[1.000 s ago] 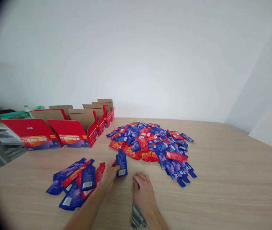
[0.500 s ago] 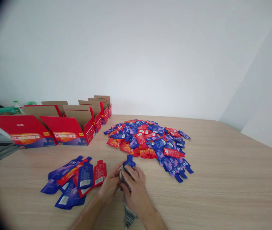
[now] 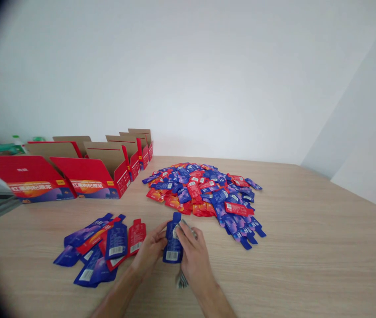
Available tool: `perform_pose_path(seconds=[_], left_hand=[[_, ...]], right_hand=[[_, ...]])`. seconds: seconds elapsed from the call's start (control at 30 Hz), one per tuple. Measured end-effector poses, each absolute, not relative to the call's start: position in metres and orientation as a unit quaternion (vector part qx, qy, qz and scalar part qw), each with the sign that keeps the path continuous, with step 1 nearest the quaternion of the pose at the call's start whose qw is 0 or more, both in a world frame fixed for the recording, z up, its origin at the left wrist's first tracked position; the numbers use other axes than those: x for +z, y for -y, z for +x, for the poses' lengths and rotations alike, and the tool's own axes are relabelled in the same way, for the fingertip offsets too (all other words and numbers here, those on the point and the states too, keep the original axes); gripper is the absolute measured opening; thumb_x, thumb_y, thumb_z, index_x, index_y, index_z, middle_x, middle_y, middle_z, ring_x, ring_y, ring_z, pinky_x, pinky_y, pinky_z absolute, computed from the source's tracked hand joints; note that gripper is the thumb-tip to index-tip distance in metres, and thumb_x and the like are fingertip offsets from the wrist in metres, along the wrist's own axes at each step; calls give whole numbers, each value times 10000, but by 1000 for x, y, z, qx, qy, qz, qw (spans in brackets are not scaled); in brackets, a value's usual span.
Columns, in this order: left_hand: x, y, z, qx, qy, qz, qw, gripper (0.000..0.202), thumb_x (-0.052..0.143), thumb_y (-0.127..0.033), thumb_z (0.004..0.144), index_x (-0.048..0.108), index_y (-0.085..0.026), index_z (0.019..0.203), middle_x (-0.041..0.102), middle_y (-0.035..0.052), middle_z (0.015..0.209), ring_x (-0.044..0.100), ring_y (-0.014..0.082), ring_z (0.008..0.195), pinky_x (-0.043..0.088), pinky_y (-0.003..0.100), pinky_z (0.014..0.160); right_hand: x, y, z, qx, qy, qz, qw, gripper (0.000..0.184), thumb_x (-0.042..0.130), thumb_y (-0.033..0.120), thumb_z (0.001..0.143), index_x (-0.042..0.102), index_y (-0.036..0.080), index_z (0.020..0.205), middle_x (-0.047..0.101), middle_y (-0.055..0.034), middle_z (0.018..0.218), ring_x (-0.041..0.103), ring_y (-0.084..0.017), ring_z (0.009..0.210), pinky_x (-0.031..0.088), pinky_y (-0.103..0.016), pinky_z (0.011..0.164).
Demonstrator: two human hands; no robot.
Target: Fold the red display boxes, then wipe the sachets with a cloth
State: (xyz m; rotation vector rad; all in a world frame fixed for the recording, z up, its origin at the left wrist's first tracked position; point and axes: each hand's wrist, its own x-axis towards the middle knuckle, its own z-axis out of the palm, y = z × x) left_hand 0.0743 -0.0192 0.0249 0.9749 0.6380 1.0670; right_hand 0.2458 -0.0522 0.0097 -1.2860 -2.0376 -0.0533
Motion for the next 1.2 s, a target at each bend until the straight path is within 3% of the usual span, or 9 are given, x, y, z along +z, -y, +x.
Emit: perform_pose_path(seconds=[0.17, 0.43, 0.6, 0.8, 0.9, 1.2], left_hand=[[31, 19, 72, 455, -290, 481, 691, 584, 577, -67, 691, 633, -174, 1262, 727, 83, 1080, 662, 206, 915, 489, 288, 797], [27, 19, 74, 488, -348, 395, 697, 600, 588, -65, 608, 619, -152, 1201, 734, 49, 828, 644, 162, 658, 481, 270, 654], [25, 18, 73, 548, -364, 321, 681, 620, 633, -113, 680, 541, -223, 1282, 703, -5, 805, 649, 158, 705, 481, 255, 655], [24, 21, 82, 525, -292, 195, 776, 334, 621, -343, 846, 658, -117, 1089, 719, 95, 964, 675, 187, 892, 525, 278, 793], [25, 23, 86, 495, -243, 140, 822, 310, 587, -342, 877, 677, -90, 1034, 719, 134, 995, 680, 205, 933, 542, 302, 839], [34, 24, 80, 451, -200, 137, 859, 431, 549, -412, 897, 635, -97, 1178, 711, 151, 1074, 675, 219, 1006, 555, 331, 882]], right_hand=[[14, 53, 233, -15, 814, -479, 327, 664, 389, -63, 785, 547, 236, 1357, 522, -60, 1432, 482, -219, 1301, 373, -473, 1082], [10, 47, 247, 45, 693, -541, 473, 456, 406, 104, 941, 549, 255, 1346, 570, -80, 1371, 544, -222, 1216, 489, -455, 998], [22, 57, 234, 100, 674, -535, 500, 366, 461, 221, 961, 581, 257, 1305, 637, -86, 1264, 583, -230, 1175, 512, -435, 994], [26, 66, 215, 133, 764, -444, 449, 437, 416, 134, 967, 529, 282, 1363, 583, -72, 1350, 519, -216, 1246, 470, -454, 1042], [26, 68, 212, 116, 791, -428, 422, 469, 402, 93, 957, 527, 283, 1366, 559, -61, 1382, 488, -212, 1269, 448, -465, 1060], [28, 69, 215, 38, 842, -398, 362, 629, 417, -27, 806, 539, 255, 1355, 571, -51, 1383, 501, -205, 1280, 414, -463, 1066]])
